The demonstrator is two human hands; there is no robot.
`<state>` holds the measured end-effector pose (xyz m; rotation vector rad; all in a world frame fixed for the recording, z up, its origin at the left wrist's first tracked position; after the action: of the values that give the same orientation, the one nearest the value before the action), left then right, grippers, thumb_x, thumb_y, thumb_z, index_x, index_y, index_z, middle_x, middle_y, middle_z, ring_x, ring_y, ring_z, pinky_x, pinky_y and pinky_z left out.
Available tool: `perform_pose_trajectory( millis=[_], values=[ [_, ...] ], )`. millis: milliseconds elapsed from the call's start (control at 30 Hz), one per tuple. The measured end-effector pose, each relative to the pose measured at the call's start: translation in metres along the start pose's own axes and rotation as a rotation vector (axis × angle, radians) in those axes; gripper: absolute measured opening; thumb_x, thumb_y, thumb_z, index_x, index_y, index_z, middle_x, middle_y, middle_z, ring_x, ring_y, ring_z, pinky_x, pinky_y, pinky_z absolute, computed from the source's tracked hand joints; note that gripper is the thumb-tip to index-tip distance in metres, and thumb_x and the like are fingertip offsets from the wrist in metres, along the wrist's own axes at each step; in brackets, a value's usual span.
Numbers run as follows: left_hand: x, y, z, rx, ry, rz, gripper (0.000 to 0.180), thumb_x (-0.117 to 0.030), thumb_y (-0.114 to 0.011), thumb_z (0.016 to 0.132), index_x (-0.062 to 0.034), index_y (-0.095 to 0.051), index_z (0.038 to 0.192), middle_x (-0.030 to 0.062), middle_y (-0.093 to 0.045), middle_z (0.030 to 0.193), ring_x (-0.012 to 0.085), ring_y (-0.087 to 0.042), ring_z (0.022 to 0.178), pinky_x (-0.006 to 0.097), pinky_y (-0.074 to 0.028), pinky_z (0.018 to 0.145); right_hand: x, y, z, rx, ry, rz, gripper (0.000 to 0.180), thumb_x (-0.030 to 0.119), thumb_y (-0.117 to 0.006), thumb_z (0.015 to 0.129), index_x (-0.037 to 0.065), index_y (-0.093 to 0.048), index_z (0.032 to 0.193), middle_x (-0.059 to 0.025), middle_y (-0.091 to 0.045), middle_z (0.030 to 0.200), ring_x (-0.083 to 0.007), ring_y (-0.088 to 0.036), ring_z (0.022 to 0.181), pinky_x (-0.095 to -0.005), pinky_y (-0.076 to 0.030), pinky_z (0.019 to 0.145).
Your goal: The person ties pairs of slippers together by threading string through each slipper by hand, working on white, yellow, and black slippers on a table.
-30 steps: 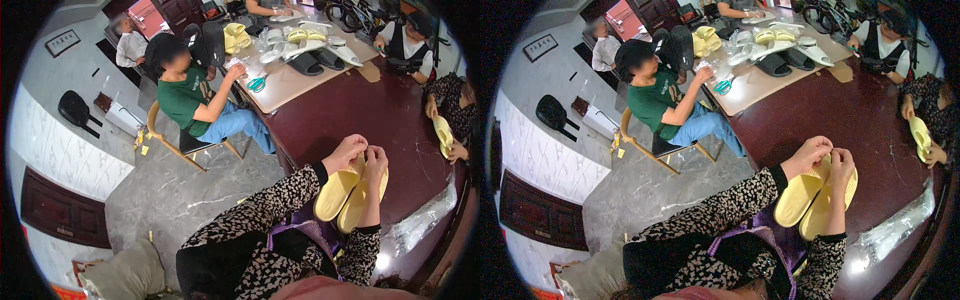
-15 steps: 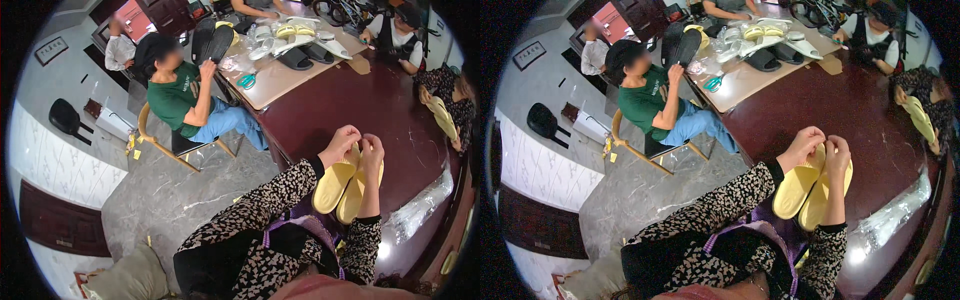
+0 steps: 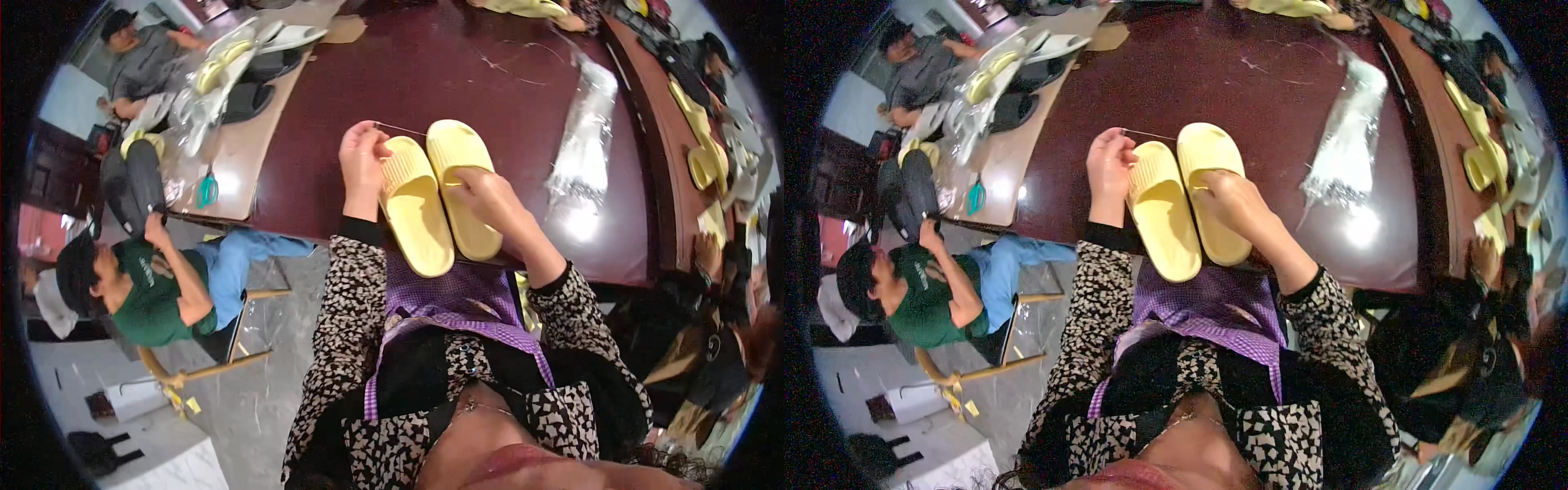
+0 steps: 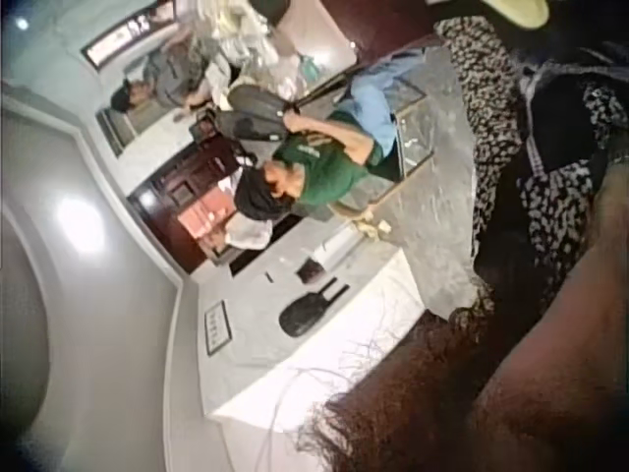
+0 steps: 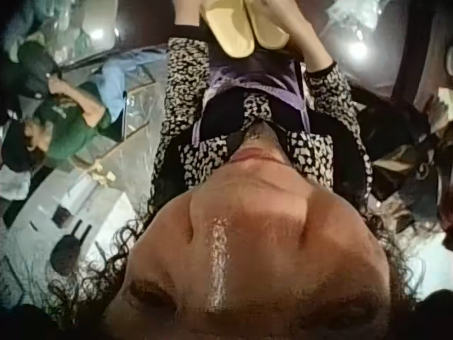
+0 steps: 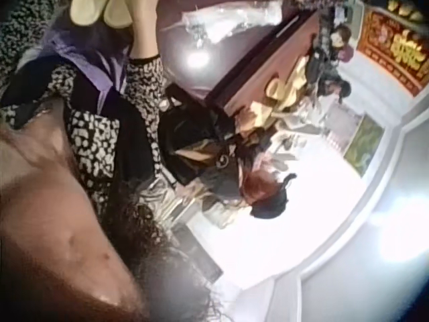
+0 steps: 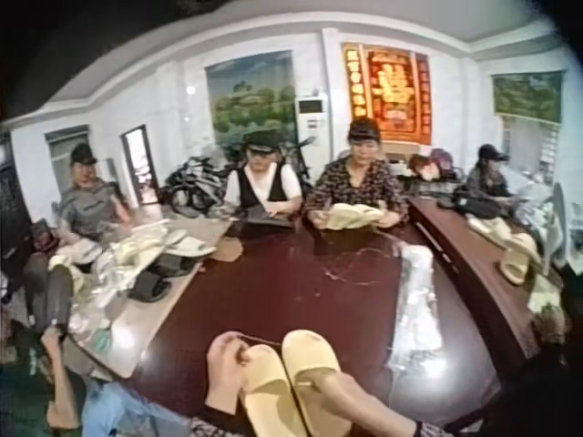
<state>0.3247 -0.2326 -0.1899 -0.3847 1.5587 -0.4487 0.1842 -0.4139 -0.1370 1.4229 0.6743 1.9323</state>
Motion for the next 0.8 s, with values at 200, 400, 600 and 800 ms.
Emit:
perform_pose_trajectory(
  millis=[200, 400, 600, 800],
  values=[
    [-0.015, 0.012, -0.007, 0.061, -0.061, 0.203, 0.020, -0.004, -0.056, 0.085, 0.0003, -0.052, 0.105, 0.0095, -0.063, 0.085, 0.0106, -0.054, 0.060, 0.022, -0.046, 0.056, -0.006, -0.037, 0.015, 0.212, -0.209, -0.071, 0.027, 0.023, -0.061, 0.082, -0.003, -0.062, 0.085, -0.0220, -0.063, 0.080, -0.0349, -0.063, 0.076, -0.0408, -0.049, 0.069],
    [-0.013, 0.049, -0.025, -0.045, -0.184, 0.484, 0.021, -0.007, -0.055, 0.087, 0.0034, -0.054, 0.105, 0.0085, -0.063, 0.089, 0.0098, -0.056, 0.069, 0.022, -0.046, 0.060, -0.012, -0.051, 0.021, 0.160, -0.334, -0.132, 0.030, 0.027, -0.055, 0.085, -0.002, -0.062, 0.085, -0.0226, -0.063, 0.076, -0.0359, -0.062, 0.074, -0.0425, -0.048, 0.070],
    [-0.009, 0.066, -0.046, -0.048, -0.415, 0.725, 0.017, -0.006, -0.053, 0.089, 0.0043, -0.056, 0.102, 0.0076, -0.061, 0.088, 0.0116, -0.056, 0.075, 0.024, -0.047, 0.068, -0.006, -0.022, 0.012, 0.044, -0.279, -0.179, 0.029, 0.025, -0.052, 0.084, -0.002, -0.062, 0.086, -0.0225, -0.063, 0.076, -0.0355, -0.063, 0.072, -0.0420, -0.049, 0.071],
    [-0.004, 0.069, -0.047, -0.032, -0.290, 0.624, 0.015, -0.006, -0.054, 0.088, 0.0022, -0.057, 0.101, 0.0046, -0.059, 0.087, 0.0110, -0.055, 0.074, 0.024, -0.046, 0.069, -0.038, 0.070, 0.005, -0.136, -0.150, -0.392, 0.024, 0.021, -0.056, 0.079, 0.001, -0.063, 0.090, -0.0176, -0.063, 0.080, -0.0319, -0.062, 0.076, -0.0411, -0.049, 0.074]
  ],
)
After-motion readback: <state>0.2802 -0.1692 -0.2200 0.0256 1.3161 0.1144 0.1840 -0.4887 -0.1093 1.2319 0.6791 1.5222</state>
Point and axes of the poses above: each hand's wrist, its own z-axis towards the middle knuckle, its own y-axis out of the back of the hand, x = y × z, the point moved 6 cm from there along z, towards the middle knuckle
